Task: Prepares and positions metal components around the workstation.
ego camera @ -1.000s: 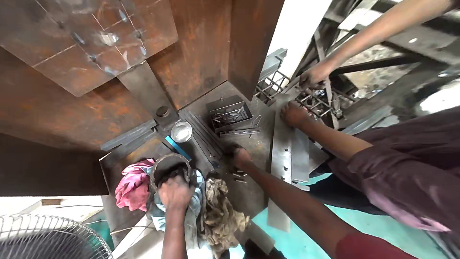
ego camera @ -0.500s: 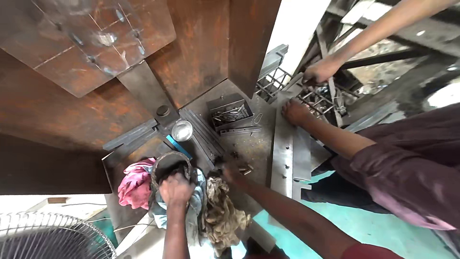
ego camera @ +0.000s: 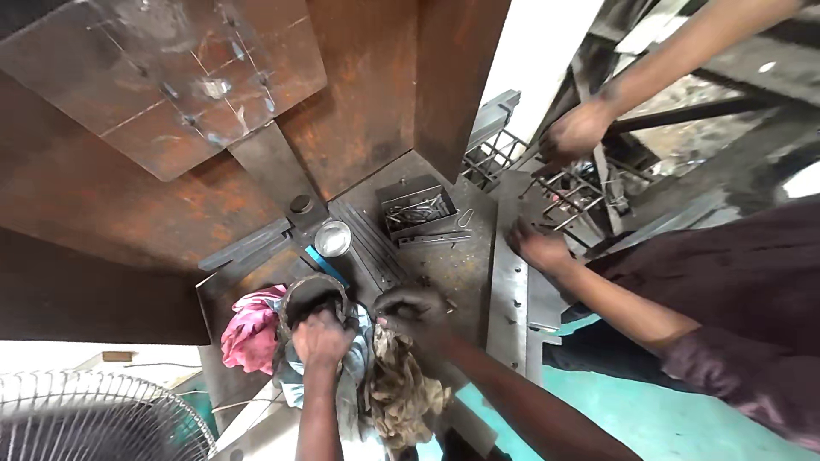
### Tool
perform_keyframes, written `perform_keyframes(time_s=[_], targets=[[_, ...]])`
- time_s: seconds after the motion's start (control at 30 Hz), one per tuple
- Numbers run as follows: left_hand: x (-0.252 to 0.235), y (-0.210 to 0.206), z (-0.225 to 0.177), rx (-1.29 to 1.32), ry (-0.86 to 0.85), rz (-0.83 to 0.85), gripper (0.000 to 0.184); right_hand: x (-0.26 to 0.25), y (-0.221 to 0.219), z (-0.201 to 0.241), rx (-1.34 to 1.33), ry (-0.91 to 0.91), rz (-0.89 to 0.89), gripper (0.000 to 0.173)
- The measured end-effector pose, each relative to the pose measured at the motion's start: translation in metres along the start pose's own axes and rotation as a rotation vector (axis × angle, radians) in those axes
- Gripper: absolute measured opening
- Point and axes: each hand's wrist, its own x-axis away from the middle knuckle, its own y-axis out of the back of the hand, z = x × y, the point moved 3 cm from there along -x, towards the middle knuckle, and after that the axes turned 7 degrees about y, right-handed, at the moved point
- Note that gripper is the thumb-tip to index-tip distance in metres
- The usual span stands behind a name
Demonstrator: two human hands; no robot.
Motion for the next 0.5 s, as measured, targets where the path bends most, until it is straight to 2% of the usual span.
perform_keyframes(time_s=[0.23,0.33,0.5], targets=[[0.002,-0.001,0.003,-0.010,-0.011,-0.001,0.054,-0.017,-0.013,0.032,-0.047,0.106,0.046,0.012],[0.007,0.000,0.007,0.007,-0.037,-0.009,0.056,-0.024,-0.020,0.055,0.029,0.142,0.026,0.015],[0.026,-0.003,0.009,0.016,0.000,0.059,0.059,-0.047,-0.032,0.114,0.241,0.400,-0.027,0.006]])
